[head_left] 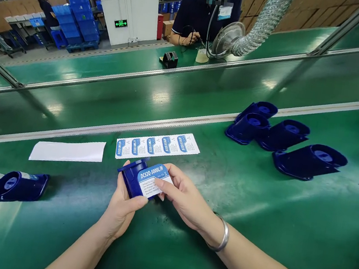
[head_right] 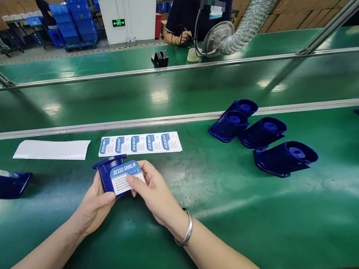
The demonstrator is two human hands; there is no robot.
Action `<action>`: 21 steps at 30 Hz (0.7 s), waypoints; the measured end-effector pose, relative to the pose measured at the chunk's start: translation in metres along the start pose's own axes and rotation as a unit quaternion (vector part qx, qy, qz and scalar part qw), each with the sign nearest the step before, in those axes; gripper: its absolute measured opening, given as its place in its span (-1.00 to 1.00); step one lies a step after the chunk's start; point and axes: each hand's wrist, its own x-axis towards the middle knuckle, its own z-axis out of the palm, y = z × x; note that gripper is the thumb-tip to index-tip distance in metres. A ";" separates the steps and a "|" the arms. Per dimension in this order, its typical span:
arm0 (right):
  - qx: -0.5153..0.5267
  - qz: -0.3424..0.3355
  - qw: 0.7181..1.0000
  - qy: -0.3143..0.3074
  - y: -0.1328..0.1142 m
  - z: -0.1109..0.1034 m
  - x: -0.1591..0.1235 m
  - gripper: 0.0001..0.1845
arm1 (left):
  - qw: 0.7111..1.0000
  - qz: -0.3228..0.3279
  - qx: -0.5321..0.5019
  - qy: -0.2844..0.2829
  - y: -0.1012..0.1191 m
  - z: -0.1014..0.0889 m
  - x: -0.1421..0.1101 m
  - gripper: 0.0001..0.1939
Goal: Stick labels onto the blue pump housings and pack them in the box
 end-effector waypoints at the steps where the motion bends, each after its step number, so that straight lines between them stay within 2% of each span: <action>1: -0.010 -0.007 1.000 -0.001 0.000 0.000 0.000 -0.66 | 1.000 0.005 -0.007 0.008 -0.001 -0.001 0.000 -0.02; 3: -0.042 -0.026 0.999 0.007 -0.001 0.000 -0.001 -0.64 | 1.000 0.012 -0.011 0.026 -0.002 -0.004 0.001 -0.22; 5: -0.086 -0.047 0.995 0.023 -0.003 -0.001 -0.001 -0.64 | 0.999 0.020 -0.005 0.035 -0.001 -0.005 0.002 -0.32; 8: -0.167 -0.081 0.982 0.039 -0.008 -0.004 -0.002 -0.67 | 0.999 0.033 -0.004 0.031 0.000 -0.004 0.002 -0.35; 13: -0.313 -0.147 0.937 0.051 -0.012 -0.006 -0.005 -0.62 | 1.000 0.022 -0.009 0.018 -0.001 -0.004 0.001 -0.37; 18: -0.359 -0.192 0.910 0.074 -0.008 -0.005 -0.007 -0.57 | 1.000 0.012 -0.009 0.011 -0.001 -0.005 0.001 -0.34; 21: -0.378 -0.230 0.894 0.073 -0.006 -0.003 -0.007 -0.58 | 1.000 -0.003 -0.017 0.011 -0.001 -0.006 0.001 -0.40</action>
